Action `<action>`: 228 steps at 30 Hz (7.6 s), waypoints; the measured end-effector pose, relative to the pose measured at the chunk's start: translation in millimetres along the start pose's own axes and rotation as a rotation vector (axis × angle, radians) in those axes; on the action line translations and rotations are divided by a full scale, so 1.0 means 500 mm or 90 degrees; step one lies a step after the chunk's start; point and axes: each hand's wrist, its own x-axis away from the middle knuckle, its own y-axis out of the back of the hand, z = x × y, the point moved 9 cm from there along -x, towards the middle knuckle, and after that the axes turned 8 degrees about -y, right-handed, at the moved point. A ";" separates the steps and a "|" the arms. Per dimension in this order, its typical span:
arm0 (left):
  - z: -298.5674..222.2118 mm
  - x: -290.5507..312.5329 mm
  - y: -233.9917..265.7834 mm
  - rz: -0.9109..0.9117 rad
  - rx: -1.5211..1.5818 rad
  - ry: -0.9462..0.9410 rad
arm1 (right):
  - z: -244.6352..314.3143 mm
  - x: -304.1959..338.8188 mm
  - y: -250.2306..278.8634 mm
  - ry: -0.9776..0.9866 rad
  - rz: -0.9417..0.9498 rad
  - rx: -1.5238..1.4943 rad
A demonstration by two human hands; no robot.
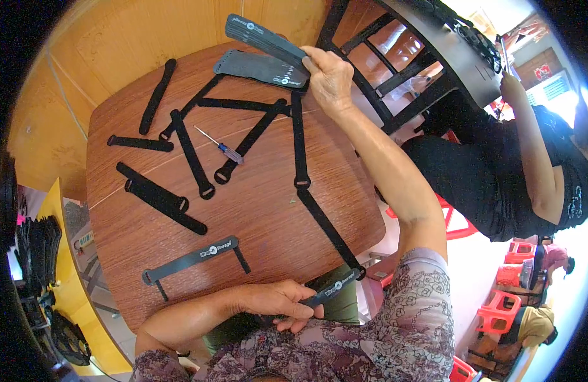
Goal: Organize and align black storage straps on a table for inspection or packaging.
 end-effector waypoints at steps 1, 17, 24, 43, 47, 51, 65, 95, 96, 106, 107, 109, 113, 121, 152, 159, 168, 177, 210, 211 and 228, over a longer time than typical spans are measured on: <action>-0.001 0.002 0.000 -0.002 0.003 0.000 | -0.009 -0.008 -0.006 -0.020 0.005 0.030; -0.002 0.000 0.002 -0.005 0.005 0.007 | -0.009 0.031 -0.004 -0.462 0.076 -0.497; 0.004 -0.003 -0.001 -0.002 0.026 -0.007 | -0.015 0.039 0.004 -0.420 0.110 -0.461; 0.003 0.001 0.001 -0.005 0.018 -0.011 | 0.101 -0.012 0.030 -0.346 0.295 -0.764; 0.005 0.000 0.001 -0.007 0.027 -0.009 | 0.158 -0.048 0.067 -0.186 0.331 -0.626; 0.001 -0.001 0.002 -0.010 0.014 0.002 | 0.109 -0.062 0.088 -0.216 0.151 -0.231; 0.009 -0.003 0.007 -0.019 0.036 -0.020 | 0.038 -0.198 -0.120 0.146 0.330 0.433; 0.011 -0.011 0.019 -0.034 -0.083 -0.039 | 0.292 0.103 -0.235 0.649 0.112 0.373; 0.007 -0.013 0.018 -0.027 -0.084 -0.039 | 0.275 0.105 -0.233 0.649 0.114 0.380; 0.010 -0.008 0.004 -0.018 -0.018 -0.035 | 0.139 0.020 -0.222 0.545 0.093 0.461; 0.010 -0.009 0.007 -0.025 -0.019 -0.034 | 0.116 -0.002 -0.218 0.488 0.099 0.441; 0.005 -0.008 0.004 -0.019 -0.018 -0.030 | 0.082 -0.051 -0.216 0.363 0.124 0.394; 0.010 -0.008 0.008 -0.003 -0.040 -0.020 | 0.041 -0.132 -0.250 0.125 0.201 0.359; -0.005 -0.015 0.013 -0.008 -0.105 -0.066 | -0.042 -0.184 -0.384 0.035 0.399 0.192; -0.006 -0.002 0.005 -0.072 -0.019 0.017 | 0.261 0.126 -0.164 -0.029 0.145 0.112; -0.017 -0.002 0.002 -0.090 -0.076 -0.010 | 0.125 0.224 0.193 0.071 0.036 0.288; -0.015 -0.002 0.001 -0.103 -0.095 -0.013 | -0.117 0.254 0.237 -0.221 0.320 0.532; -0.012 0.006 0.004 -0.103 -0.096 -0.015 | -0.202 0.245 0.239 -0.432 0.430 0.358; -0.001 0.004 0.003 -0.065 -0.036 -0.023 | -0.123 -0.064 -0.028 -0.396 0.287 -0.207; -0.001 0.003 -0.001 -0.056 -0.031 -0.027 | -0.120 -0.084 -0.049 -0.362 0.301 -0.190; 0.005 -0.008 0.000 -0.024 -0.005 -0.032 | -0.151 -0.144 -0.188 -0.297 0.367 -0.144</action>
